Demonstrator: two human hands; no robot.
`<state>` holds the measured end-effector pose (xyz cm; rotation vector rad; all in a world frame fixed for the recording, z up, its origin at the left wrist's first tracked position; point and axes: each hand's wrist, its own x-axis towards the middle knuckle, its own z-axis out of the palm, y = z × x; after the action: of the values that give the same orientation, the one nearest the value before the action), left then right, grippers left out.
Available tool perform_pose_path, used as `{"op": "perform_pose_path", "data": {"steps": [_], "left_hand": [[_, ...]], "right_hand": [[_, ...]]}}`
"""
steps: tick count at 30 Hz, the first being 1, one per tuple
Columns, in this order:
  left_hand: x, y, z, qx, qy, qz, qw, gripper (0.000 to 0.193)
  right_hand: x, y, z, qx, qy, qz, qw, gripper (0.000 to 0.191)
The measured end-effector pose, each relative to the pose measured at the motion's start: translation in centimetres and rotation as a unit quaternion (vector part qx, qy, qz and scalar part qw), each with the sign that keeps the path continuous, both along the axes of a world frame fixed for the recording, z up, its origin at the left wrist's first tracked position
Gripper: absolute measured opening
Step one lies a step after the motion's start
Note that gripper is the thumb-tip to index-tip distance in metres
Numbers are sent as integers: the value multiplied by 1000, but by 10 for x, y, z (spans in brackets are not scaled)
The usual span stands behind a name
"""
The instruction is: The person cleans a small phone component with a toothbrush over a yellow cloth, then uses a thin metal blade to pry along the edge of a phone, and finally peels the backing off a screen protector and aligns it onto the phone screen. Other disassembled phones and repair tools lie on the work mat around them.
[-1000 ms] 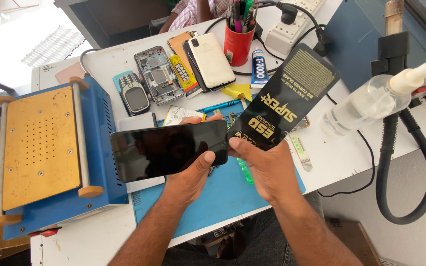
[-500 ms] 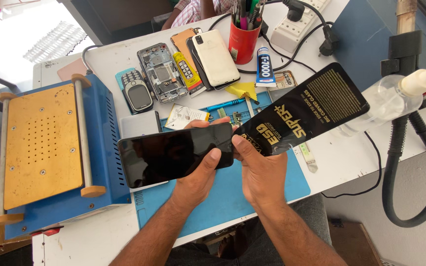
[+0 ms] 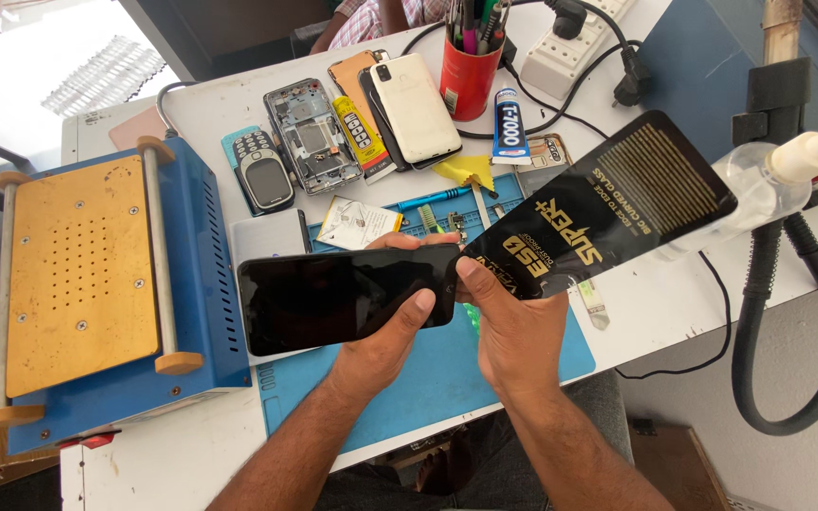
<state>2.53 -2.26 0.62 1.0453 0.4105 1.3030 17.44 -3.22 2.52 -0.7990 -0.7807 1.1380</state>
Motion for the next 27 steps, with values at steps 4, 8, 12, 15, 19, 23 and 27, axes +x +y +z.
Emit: {"op": "perform_pose_path", "data": {"steps": [4, 8, 12, 15, 19, 23, 27], "left_hand": [[-1, 3, -1, -26, -25, -25, 999, 49], [-4, 6, 0, -46, -60, -34, 997, 59], [-4, 5, 8, -84, -124, -13, 989, 92], [-8, 10, 16, -114, -148, 47, 981, 115], [-21, 14, 21, -194, -171, 97, 961, 128], [-27, 11, 11, -191, -204, 108, 954, 120], [-27, 8, -3, -133, -261, 46, 955, 113]], "right_hand": [[7, 3, 7, -26, -6, 19, 999, 16], [15, 5, 16, -49, -46, 51, 996, 14], [12, 0, 18, -71, -63, 62, 994, 15], [3, -1, 13, -101, -45, 81, 991, 16], [-7, -2, 3, -108, -37, 101, 988, 16], [-17, -12, -3, -69, -69, 35, 995, 10], [-21, -24, -3, -33, -167, -26, 985, 6]]}}
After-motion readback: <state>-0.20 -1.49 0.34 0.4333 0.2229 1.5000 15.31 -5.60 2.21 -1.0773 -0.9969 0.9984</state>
